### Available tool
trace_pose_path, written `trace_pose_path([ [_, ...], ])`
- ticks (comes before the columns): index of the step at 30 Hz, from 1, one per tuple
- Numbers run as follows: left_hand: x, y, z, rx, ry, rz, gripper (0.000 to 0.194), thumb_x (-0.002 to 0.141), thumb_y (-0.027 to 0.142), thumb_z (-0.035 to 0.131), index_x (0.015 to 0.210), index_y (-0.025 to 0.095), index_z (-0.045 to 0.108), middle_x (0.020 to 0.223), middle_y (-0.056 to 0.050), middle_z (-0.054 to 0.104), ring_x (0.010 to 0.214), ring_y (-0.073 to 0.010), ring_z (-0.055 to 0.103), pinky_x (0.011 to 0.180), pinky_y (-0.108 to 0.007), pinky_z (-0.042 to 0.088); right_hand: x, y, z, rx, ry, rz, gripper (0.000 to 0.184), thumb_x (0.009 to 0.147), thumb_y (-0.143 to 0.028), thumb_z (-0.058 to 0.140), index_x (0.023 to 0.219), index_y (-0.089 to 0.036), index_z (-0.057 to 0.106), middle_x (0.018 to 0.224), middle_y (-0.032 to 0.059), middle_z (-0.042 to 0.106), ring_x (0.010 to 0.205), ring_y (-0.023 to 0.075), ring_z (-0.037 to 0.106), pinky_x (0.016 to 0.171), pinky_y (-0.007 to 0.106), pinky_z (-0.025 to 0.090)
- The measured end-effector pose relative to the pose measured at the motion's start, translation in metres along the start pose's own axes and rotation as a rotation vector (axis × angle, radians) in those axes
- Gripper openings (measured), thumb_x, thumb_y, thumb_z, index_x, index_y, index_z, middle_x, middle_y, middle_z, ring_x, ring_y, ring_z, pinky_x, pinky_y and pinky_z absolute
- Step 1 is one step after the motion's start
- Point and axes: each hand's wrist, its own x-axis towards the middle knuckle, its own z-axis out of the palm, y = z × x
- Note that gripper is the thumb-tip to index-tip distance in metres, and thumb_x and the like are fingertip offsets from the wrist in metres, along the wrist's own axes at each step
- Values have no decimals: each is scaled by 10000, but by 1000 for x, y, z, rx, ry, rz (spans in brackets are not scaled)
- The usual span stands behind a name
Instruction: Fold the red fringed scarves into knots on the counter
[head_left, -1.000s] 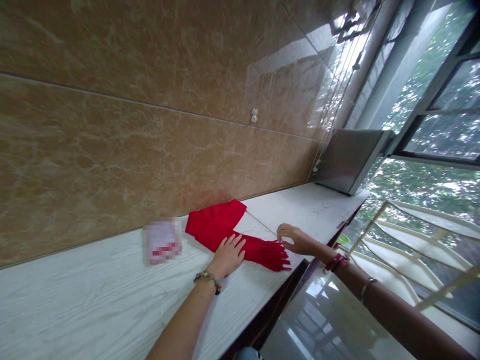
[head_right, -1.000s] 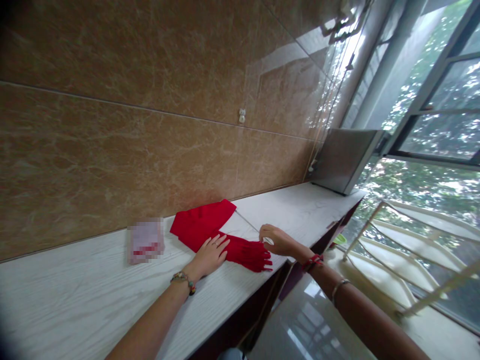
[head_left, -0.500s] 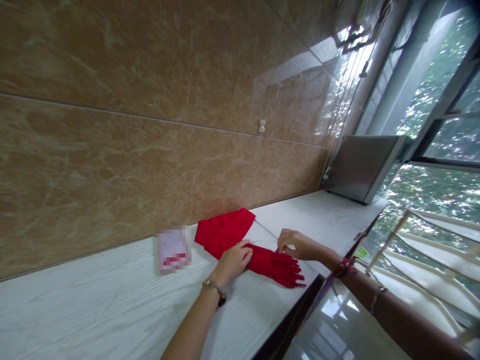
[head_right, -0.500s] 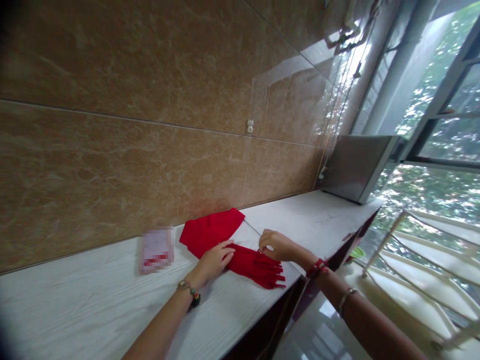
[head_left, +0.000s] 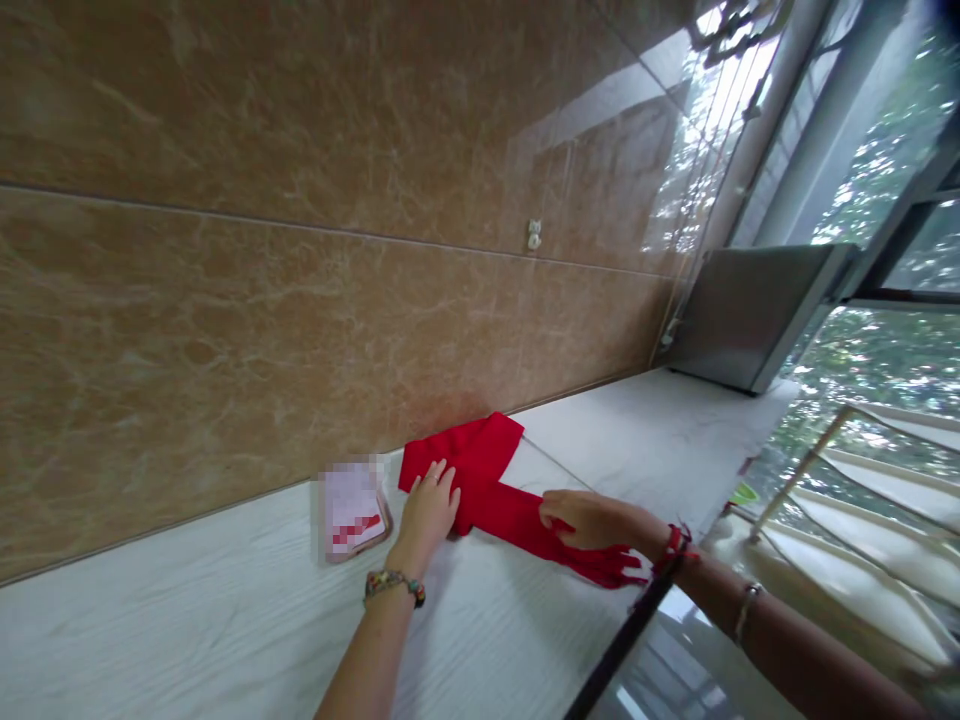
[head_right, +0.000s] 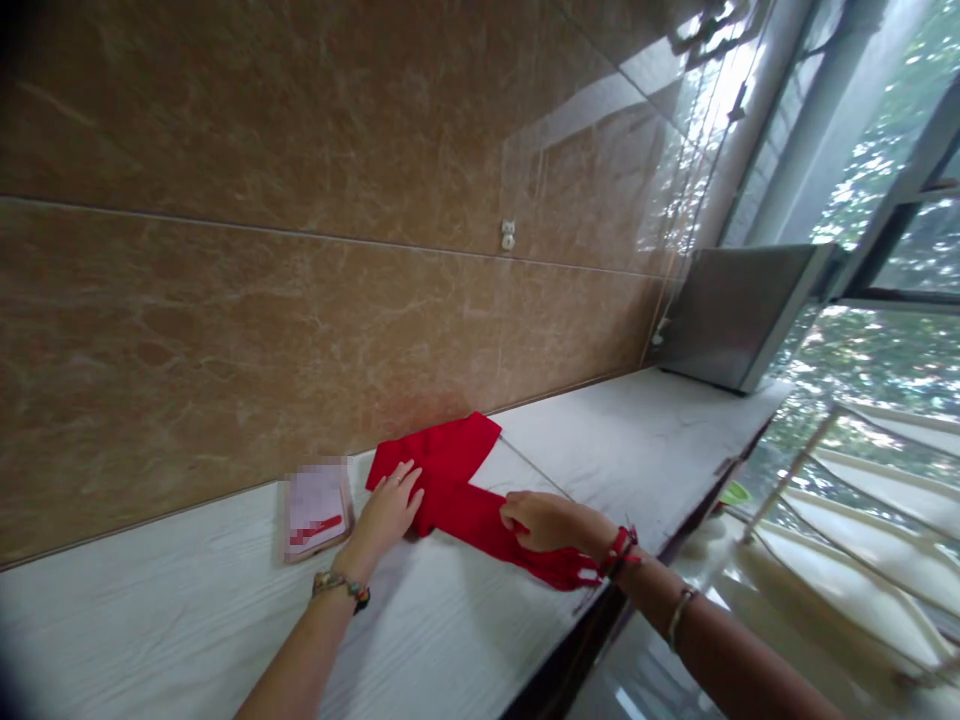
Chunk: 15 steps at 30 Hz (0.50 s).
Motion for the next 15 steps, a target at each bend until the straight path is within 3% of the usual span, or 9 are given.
trace_pose_path([
  [4, -5, 23, 11, 41, -95, 59, 439, 835, 370, 405, 1250, 227, 418, 1383, -91, 323, 1269, -300, 252, 988, -502, 261, -51, 13, -2, -32, -103, 94, 127, 753, -116, 438, 767, -172, 552, 775, 40, 577, 660, 127, 503, 599, 247, 403],
  [8, -4, 19, 14, 16, -156, 63, 464, 844, 416, 372, 1266, 227, 402, 1380, -97, 325, 1267, -299, 257, 982, -501, 270, -76, 29, -15, -130, -124, 149, 184, 812, -212, 452, 665, -175, 558, 688, 30, 568, 587, 117, 498, 547, 243, 385],
  [11, 12, 1, 7, -38, -103, 82, 437, 880, 365, 276, 1243, 181, 433, 1340, -108, 392, 1238, -235, 332, 982, -406, 319, -44, 31, -29, -199, 36, 112, 294, 856, -306, 420, 633, -167, 555, 673, 50, 555, 603, 132, 505, 563, 259, 399],
  [13, 27, -14, 0, -39, -52, 75, 426, 882, 264, 239, 1227, 127, 447, 1299, -120, 443, 1201, -185, 390, 990, -328, 324, 0, 23, -32, -191, 134, 35, 306, 881, -314, 378, 705, -156, 573, 724, 67, 572, 676, 150, 527, 631, 276, 420],
  [15, 42, -29, -7, -16, -52, 73, 421, 855, 163, 236, 1198, 102, 472, 1256, -115, 491, 1162, -156, 436, 992, -287, 323, 51, 12, -25, -129, 144, -126, 278, 901, -272, 342, 834, -151, 582, 838, 76, 600, 803, 159, 539, 748, 289, 419],
])
